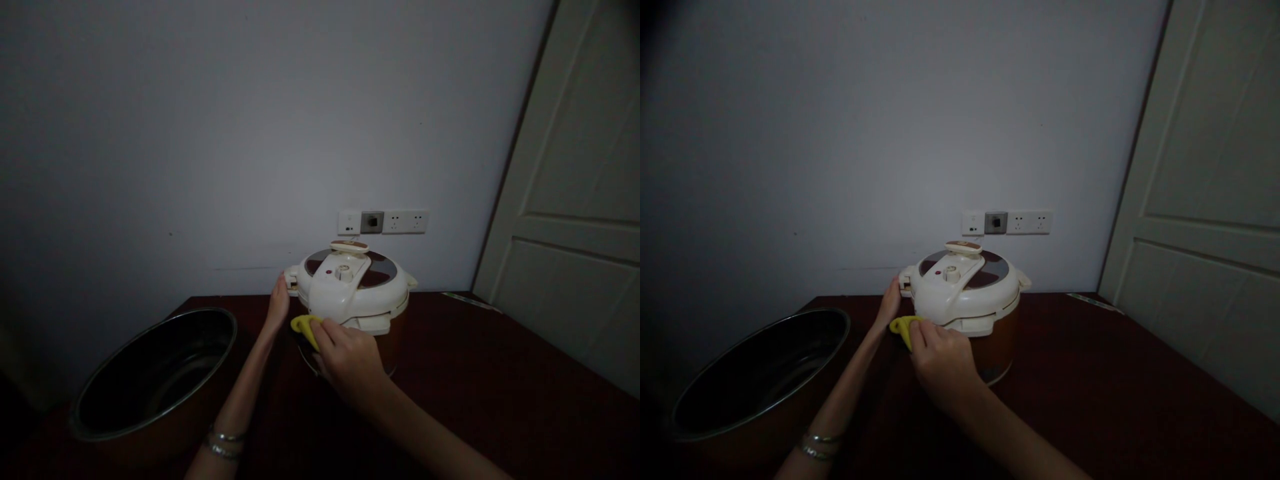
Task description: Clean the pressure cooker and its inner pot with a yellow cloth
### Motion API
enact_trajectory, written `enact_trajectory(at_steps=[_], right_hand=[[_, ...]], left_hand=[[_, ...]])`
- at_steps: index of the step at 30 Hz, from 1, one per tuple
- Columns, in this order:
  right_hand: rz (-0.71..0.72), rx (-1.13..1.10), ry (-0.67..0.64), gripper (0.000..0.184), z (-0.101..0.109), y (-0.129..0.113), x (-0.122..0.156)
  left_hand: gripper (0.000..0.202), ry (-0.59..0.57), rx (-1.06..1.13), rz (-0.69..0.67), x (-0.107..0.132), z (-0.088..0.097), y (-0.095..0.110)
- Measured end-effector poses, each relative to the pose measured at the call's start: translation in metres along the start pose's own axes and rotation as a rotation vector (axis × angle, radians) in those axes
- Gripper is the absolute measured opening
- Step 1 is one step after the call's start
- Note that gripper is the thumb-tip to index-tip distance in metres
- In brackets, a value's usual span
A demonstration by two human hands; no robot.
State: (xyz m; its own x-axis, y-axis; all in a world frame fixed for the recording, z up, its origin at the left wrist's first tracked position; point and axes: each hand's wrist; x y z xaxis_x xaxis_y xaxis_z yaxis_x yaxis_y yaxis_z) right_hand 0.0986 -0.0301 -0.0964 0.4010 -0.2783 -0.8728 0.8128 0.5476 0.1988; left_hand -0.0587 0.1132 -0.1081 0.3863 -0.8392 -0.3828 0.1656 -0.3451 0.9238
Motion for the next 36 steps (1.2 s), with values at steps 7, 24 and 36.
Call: enact_trajectory(at_steps=[7, 24, 36], right_hand=[[-0.211, -0.551, 0.095, 0.008, 0.032, 0.009, 0.001], [-0.231, -0.737, 0.116, 0.014, 0.055, 0.024, 0.008], [-0.480, -0.565, 0.283, 0.019, 0.074, 0.100, 0.012]], left_hand=[[0.048, 0.298, 0.048, -0.595, 0.054, 0.030, 0.081], [0.021, -0.258, 0.022, -0.207, 0.168, 0.040, 0.075], [0.020, 0.225, -0.385, -0.634, 0.066, 0.058, 0.032]])
Point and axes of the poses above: each hand's wrist, its own x-axis away from the middle knuckle, its own z-axis out of the back of the hand, y = z × x, and after that the axes turned 6 degrees about y, right-handed
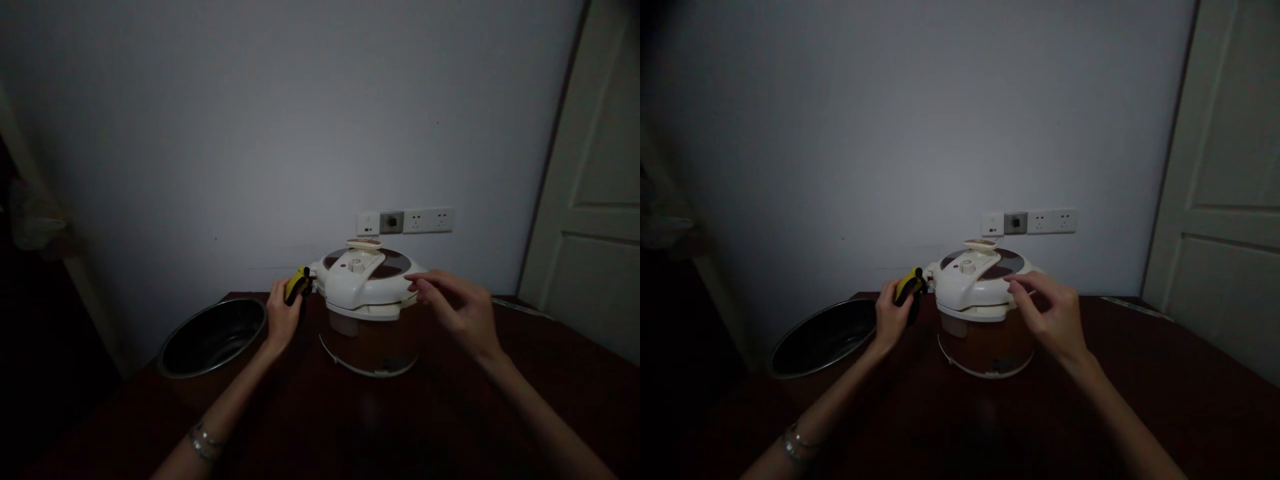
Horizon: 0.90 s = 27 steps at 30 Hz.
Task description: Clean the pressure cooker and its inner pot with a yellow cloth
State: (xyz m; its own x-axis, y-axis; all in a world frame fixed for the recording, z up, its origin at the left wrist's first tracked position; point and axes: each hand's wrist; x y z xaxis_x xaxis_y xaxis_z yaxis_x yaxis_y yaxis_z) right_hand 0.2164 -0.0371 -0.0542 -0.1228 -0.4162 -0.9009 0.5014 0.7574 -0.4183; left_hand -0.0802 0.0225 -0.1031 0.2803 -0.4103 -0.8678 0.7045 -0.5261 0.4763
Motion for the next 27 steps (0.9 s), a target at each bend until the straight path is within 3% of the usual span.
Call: enact_trajectory(at_steps=[5, 10, 16, 21, 24, 27], right_hand=[[-0.049, 0.022, 0.050, 0.021, 0.003, 0.009, -0.003], [-0.105, 0.008, 0.084, 0.022, 0.006, 0.012, -0.004], [-0.086, -0.034, 0.112, 0.022, 0.006, 0.005, -0.004], [-0.039, -0.053, 0.088, 0.023, 0.002, -0.007, -0.001], [-0.005, -0.021, 0.071, 0.022, 0.001, -0.010, 0.002], [-0.004, 0.011, 0.077, 0.020, 0.002, -0.006, 0.002]], left_hand=[[0.034, -0.030, 0.114, -0.053, 0.008, -0.034, 0.004], [0.039, 0.050, 0.164, 0.092, 0.027, -0.050, -0.001], [0.035, 0.032, 0.186, 0.165, 0.044, -0.044, 0.002], [0.028, -0.075, 0.192, 0.194, 0.071, -0.031, 0.005], [0.021, -0.157, 0.175, 0.228, 0.078, -0.025, -0.009], [0.021, -0.084, 0.156, 0.411, 0.069, -0.023, -0.030]])
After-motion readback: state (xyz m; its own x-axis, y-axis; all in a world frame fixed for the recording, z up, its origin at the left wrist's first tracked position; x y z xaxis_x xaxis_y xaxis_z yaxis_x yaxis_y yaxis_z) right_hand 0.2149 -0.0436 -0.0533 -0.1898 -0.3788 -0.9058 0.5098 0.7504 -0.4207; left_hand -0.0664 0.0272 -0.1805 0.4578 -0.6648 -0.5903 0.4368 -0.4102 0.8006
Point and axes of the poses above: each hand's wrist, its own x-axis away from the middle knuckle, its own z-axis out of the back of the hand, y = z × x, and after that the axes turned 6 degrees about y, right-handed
